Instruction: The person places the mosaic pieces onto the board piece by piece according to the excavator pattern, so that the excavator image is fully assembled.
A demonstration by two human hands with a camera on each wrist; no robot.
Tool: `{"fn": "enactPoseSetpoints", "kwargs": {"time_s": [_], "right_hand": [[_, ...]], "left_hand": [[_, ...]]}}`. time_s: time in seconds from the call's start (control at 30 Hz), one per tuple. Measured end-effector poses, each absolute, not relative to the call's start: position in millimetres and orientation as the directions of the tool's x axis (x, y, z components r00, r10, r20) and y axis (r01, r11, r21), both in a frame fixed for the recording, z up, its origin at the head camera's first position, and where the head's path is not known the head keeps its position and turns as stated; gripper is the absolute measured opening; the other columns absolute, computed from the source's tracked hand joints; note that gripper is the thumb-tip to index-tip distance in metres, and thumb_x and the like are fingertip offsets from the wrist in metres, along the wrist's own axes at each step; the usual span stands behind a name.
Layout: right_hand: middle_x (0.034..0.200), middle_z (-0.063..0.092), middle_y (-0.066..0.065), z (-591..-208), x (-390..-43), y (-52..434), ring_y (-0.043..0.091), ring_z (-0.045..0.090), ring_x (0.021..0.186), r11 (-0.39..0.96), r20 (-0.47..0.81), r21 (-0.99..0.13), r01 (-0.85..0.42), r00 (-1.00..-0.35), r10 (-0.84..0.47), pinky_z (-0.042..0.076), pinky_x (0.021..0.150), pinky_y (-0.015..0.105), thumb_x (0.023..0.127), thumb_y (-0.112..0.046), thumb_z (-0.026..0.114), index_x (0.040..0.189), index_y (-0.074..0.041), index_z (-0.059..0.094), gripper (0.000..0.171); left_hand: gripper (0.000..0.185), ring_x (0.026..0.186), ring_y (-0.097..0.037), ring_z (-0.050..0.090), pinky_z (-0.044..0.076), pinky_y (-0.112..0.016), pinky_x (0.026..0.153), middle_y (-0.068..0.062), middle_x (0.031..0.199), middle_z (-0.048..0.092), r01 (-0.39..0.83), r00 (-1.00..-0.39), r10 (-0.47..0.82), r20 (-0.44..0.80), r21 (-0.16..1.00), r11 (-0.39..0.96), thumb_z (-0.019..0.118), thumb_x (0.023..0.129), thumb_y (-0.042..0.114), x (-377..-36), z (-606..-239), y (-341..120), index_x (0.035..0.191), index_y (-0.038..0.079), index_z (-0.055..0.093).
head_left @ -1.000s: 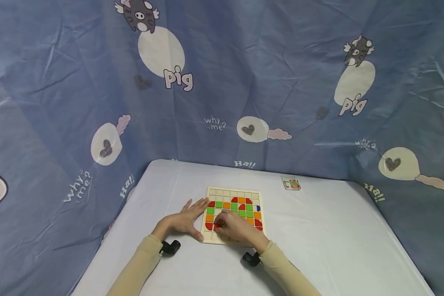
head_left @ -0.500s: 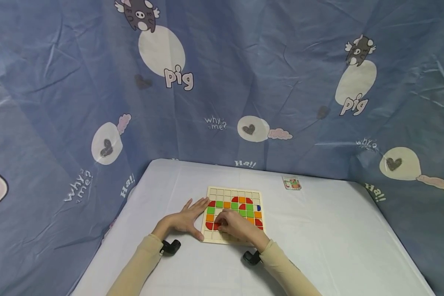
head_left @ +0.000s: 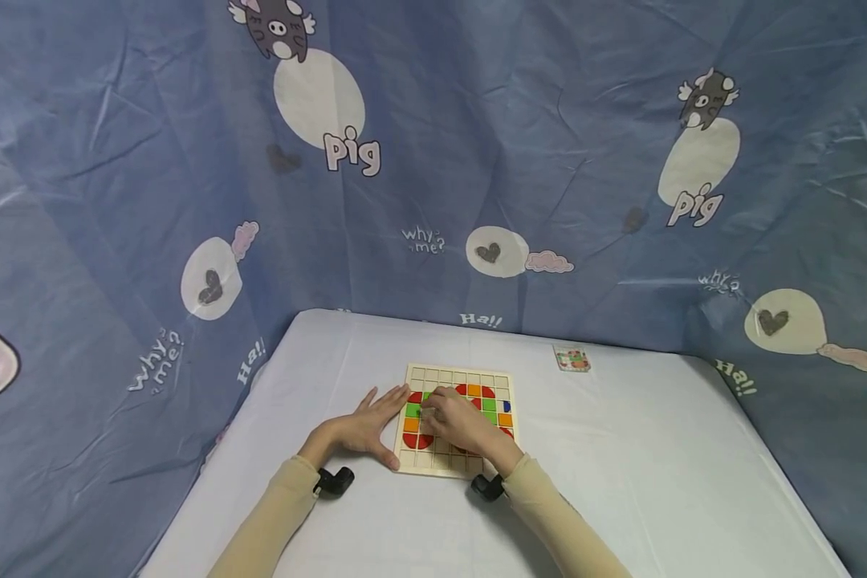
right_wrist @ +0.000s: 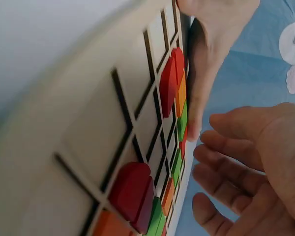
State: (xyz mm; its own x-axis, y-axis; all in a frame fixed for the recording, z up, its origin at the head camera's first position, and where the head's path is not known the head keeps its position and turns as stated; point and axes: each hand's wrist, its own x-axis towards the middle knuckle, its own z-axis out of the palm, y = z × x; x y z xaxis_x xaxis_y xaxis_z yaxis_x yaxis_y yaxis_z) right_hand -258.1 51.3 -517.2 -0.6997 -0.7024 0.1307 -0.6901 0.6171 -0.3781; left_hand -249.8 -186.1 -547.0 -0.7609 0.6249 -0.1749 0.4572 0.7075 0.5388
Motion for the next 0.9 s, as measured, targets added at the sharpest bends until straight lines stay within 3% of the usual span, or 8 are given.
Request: {"fn": "enactPoseSetpoints", "kwargs": {"time_s": [0.17, 0.37, 0.73, 0.9], "right_hand": [[0.13, 0.06, 0.009, -521, -264, 44, 0.023, 0.057, 0.118, 0.611, 0.131, -0.248, -0.752, -0.651, -0.748, 0.049, 0.102, 0.037, 0.098, -0.02, 0.056, 0.129, -0.006, 0.061, 0.035], [0.135, 0.056, 0.006, -528, -264, 40, 0.021, 0.054, 0.117, 0.656, 0.068, -0.188, -0.731, -0.676, -0.734, 0.048, 0.102, 0.036, 0.101, -0.027, 0.05, 0.135, -0.009, 0.057, 0.039], [0.128, 0.06, 0.005, -519, -269, 38, 0.022, 0.054, 0.114, 0.679, 0.075, -0.159, -0.716, -0.695, -0.715, 0.05, 0.098, 0.038, 0.101, -0.026, 0.049, 0.126, -0.01, 0.064, 0.033], [0.128, 0.061, 0.007, -516, -268, 42, 0.023, 0.055, 0.118, 0.66, 0.085, -0.253, -0.707, -0.696, -0.713, 0.048, 0.102, 0.039, 0.1, -0.024, 0.052, 0.127, -0.008, 0.063, 0.033]], "left_hand": [[0.129, 0.151, -0.031, -0.005, -0.01, -0.058, 0.118, -0.011, 0.163, -0.004, 0.463, -0.757, 0.633, -0.166, 0.548, 0.697, 0.08, 0.067, 0.059, -250, -545, -186, 0.155, 0.005, 0.002], [0.129, 0.151, -0.03, -0.006, -0.01, -0.058, 0.119, -0.01, 0.164, -0.005, 0.468, -0.749, 0.639, -0.174, 0.544, 0.697, 0.078, 0.067, 0.061, -249, -546, -184, 0.155, 0.007, 0.001], [0.126, 0.15, -0.034, -0.003, -0.008, -0.061, 0.118, -0.014, 0.163, -0.003, 0.491, -0.741, 0.654, -0.152, 0.542, 0.682, 0.079, 0.069, 0.056, -250, -541, -183, 0.155, 0.003, 0.004], [0.126, 0.151, -0.033, -0.003, -0.009, -0.06, 0.118, -0.012, 0.163, -0.003, 0.478, -0.749, 0.642, -0.163, 0.538, 0.694, 0.08, 0.069, 0.057, -248, -543, -184, 0.155, 0.004, 0.004]]}}
